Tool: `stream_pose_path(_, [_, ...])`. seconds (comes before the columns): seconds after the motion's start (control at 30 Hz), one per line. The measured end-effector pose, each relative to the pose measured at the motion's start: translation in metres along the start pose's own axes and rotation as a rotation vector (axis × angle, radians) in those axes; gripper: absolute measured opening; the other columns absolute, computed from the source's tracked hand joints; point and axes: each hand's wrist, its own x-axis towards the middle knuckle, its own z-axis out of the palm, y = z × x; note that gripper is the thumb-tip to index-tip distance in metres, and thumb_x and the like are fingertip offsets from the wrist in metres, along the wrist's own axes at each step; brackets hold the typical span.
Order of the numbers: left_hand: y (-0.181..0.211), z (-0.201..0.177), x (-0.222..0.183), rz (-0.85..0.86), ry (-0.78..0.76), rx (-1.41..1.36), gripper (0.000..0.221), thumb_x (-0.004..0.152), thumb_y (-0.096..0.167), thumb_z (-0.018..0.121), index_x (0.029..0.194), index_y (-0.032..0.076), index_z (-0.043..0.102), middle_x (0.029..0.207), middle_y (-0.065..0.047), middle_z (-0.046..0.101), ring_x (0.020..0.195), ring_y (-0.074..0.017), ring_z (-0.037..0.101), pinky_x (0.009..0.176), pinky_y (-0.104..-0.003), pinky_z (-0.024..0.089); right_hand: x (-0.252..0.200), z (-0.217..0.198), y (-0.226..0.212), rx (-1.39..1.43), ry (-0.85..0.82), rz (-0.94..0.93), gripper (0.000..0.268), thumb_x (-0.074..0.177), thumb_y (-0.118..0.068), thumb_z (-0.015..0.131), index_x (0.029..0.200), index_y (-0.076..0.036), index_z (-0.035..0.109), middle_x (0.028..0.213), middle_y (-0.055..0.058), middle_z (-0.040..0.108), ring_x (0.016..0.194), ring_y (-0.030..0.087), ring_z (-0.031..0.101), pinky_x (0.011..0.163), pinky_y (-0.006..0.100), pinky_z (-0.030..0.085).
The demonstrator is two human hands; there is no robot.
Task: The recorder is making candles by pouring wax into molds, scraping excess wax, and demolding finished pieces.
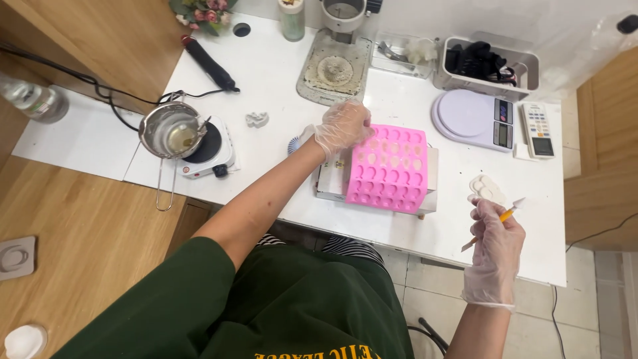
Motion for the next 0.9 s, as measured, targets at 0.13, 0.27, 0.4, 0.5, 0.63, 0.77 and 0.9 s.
stream_pose_path(0.13, [-0.009, 0.015, 0.002, -0.020, 0.008, 0.105, 0.022, 0.075, 0.029, 0.082, 0.084, 0.009, 0.079, 0.092, -0.016, 0.074, 0.093, -0.0320, 0.071, 0.089, -0.044, 0.053, -0.004, 0.000, 0.001, 0.033, 0.022, 0.016, 0.012, 0.098, -0.010, 0.070, 0.104, 0.000, 0.070, 0.085, 0.001, 0.063, 0.060, 0.002, 0.042, 0.054, 0.016, 0.033])
stream_pose_path(0.27, [-0.014, 0.021, 0.006, -0.011, 0.051, 0.128, 0.021, 0.077, 0.028, 0.080, 0.084, 0.008, 0.079, 0.091, -0.017, 0.074, 0.092, -0.0333, 0.071, 0.089, -0.044, 0.054, -0.004, 0.014, -0.002, 0.057, -0.007, 0.017, 0.014, 0.098, -0.012, 0.072, 0.104, 0.000, 0.071, 0.083, 0.002, 0.062, 0.060, 0.002, 0.042, 0.054, 0.016, 0.033])
stream_pose_path(0.4, [-0.002, -0.002, 0.003, -0.113, 0.028, 0.067, 0.019, 0.074, 0.024, 0.079, 0.084, 0.008, 0.079, 0.093, -0.017, 0.074, 0.090, -0.0322, 0.071, 0.085, -0.042, 0.056, 0.000, 0.016, 0.002, 0.070, -0.028, 0.025, 0.013, 0.097, -0.011, 0.071, 0.102, 0.001, 0.070, 0.084, 0.003, 0.065, 0.060, 0.003, 0.044, 0.054, 0.016, 0.035])
stream_pose_path(0.5, [-0.003, -0.031, -0.010, -0.311, -0.095, -0.124, 0.019, 0.081, 0.027, 0.076, 0.084, 0.009, 0.080, 0.086, -0.010, 0.077, 0.083, -0.0226, 0.074, 0.086, -0.036, 0.057, 0.004, 0.007, 0.009, 0.067, -0.015, 0.037, 0.013, 0.096, -0.011, 0.072, 0.102, 0.001, 0.071, 0.084, 0.003, 0.064, 0.061, 0.003, 0.045, 0.054, 0.017, 0.034])
stream_pose_path(0.63, [-0.051, -0.085, -0.055, -0.202, 0.216, -0.461, 0.019, 0.085, 0.023, 0.078, 0.087, 0.004, 0.078, 0.078, -0.002, 0.073, 0.076, -0.0112, 0.066, 0.073, -0.029, 0.056, 0.010, -0.012, 0.025, 0.091, -0.020, 0.015, 0.013, 0.098, -0.008, 0.072, 0.107, 0.001, 0.072, 0.087, 0.003, 0.065, 0.065, 0.004, 0.051, 0.056, 0.016, 0.037])
stream_pose_path(0.77, [-0.084, -0.180, -0.147, -0.454, 0.482, -0.313, 0.018, 0.089, 0.021, 0.078, 0.087, 0.004, 0.076, 0.078, -0.007, 0.071, 0.073, -0.0173, 0.067, 0.067, -0.031, 0.053, 0.011, -0.009, 0.029, 0.118, 0.002, 0.024, 0.010, 0.099, -0.006, 0.069, 0.104, 0.002, 0.068, 0.096, 0.006, 0.073, 0.071, 0.005, 0.059, 0.055, 0.017, 0.041])
stream_pose_path(0.9, [-0.184, -0.205, -0.203, -0.647, 0.597, 0.085, 0.021, 0.083, 0.023, 0.085, 0.088, 0.003, 0.080, 0.087, -0.013, 0.076, 0.083, -0.0247, 0.072, 0.081, -0.037, 0.054, 0.016, 0.017, 0.027, 0.085, -0.030, 0.080, 0.011, 0.100, -0.008, 0.068, 0.106, 0.002, 0.068, 0.093, 0.006, 0.072, 0.069, 0.005, 0.058, 0.056, 0.017, 0.042])
